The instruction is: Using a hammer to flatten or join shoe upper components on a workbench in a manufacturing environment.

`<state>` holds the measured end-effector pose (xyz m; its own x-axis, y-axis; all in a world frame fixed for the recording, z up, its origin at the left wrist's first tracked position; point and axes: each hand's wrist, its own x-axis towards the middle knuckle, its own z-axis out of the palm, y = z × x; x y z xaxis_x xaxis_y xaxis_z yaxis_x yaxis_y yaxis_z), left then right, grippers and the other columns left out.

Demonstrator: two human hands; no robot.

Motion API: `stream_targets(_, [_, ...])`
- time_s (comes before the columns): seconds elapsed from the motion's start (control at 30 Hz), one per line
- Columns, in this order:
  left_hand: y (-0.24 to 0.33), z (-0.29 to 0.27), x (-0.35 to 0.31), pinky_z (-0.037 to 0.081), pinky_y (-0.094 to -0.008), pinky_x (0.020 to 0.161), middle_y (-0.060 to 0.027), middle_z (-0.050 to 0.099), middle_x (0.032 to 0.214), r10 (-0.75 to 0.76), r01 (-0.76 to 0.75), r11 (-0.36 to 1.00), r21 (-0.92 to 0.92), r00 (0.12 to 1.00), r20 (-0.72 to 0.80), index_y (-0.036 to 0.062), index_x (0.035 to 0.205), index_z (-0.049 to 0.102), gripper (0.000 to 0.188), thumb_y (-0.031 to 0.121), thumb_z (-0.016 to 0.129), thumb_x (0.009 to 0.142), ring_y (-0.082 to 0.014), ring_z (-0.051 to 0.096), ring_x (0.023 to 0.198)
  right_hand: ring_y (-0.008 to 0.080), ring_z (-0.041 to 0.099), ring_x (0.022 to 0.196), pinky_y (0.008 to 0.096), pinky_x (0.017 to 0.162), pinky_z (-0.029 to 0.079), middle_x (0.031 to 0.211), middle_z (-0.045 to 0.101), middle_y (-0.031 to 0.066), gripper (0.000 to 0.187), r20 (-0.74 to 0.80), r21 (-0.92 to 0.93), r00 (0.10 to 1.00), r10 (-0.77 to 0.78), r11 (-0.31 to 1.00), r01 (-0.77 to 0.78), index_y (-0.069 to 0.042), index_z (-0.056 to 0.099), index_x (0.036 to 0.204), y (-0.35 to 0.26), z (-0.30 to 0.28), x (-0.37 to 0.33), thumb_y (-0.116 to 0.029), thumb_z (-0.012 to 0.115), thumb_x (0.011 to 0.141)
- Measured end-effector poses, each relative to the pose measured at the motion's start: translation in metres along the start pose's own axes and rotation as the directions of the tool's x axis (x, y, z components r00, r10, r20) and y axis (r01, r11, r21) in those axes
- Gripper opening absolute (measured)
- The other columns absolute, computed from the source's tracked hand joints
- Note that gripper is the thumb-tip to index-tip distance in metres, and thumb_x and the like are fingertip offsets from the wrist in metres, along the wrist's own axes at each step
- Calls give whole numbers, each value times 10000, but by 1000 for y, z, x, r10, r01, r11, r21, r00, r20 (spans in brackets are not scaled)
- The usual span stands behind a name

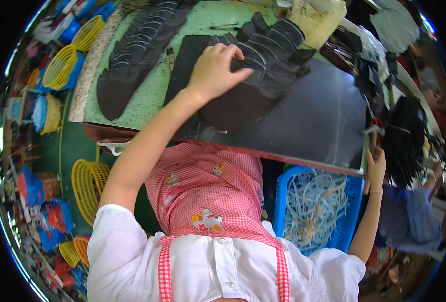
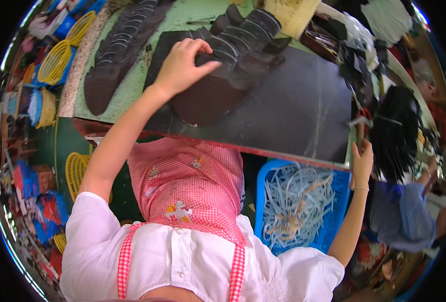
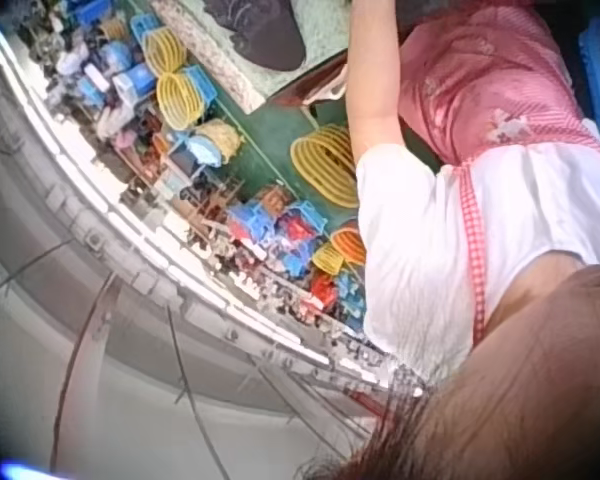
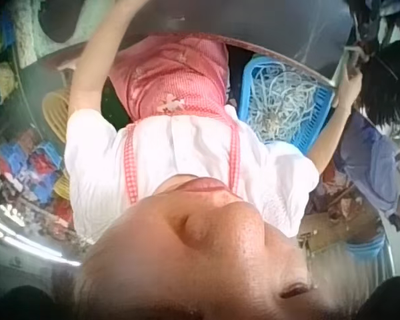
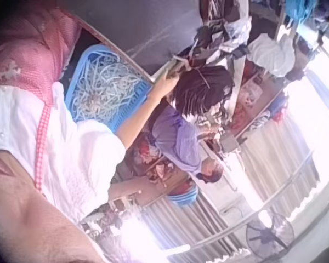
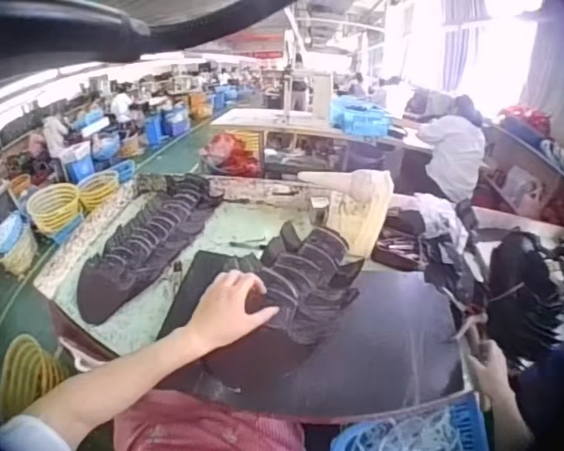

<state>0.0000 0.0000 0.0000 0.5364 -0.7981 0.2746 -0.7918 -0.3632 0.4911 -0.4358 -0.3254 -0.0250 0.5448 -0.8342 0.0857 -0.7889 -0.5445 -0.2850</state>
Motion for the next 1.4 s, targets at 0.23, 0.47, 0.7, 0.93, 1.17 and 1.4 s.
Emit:
stream_targets(0.23, [36,17,21,496,-443,836,-120,529,1056,-136,128,927,352,991,-2,112,1085,567,576,526,718,713,-317,524,1020,261,606,833,346,791,458,929,621,173,261,-150,289,989,-4,956,48,-19,545,1119,-5,21,23,-144,573,892])
stream_targets(0.47, [56,24,39,504,-432,819,-129,536,1043,-276,248,836,489,961,-14,97,1069,553,543,482,706,717,-324,524,1013,2,371,444,189,389,276,701,552,-20,158,316,796,949,16,540,-274,-53,543,933,-94,-14,20,-199,600,913])
stream_targets(0.7, [21,2,21,460,-410,887,-137,551,1081,-209,203,969,142,978,29,112,1112,559,369,308,553,800,-334,524,1030,199,643,914,289,704,564,1057,606,140,344,290,920,918,-269,341,-191,30,527,1047,-235,40,63,-219,678,864])
stream_targets(0.93, [-2,6,31,414,-374,956,-63,653,1044,29,-20,976,-217,999,39,100,1036,647,281,123,524,785,-233,526,1091,169,598,668,279,576,486,811,585,132,528,-77,669,983,-165,723,173,23,525,944,-300,109,95,-308,832,671])
stream_targets(1.17, [22,1,26,496,-301,834,-58,469,1196,384,-352,838,-417,923,-8,150,973,649,224,91,706,764,-197,540,1078,78,495,620,215,524,405,794,477,-19,376,-277,860,957,-89,421,288,-65,483,933,-265,36,46,-55,795,724])
stream_targets(1.4, [85,85,83,498,-337,775,-2,561,1044,458,-435,832,-344,889,-15,214,932,695,163,190,688,771,-201,599,953,86,491,603,224,527,411,779,537,23,279,-300,480,946,122,876,39,-37,507,897,-149,-20,80,-190,727,815])
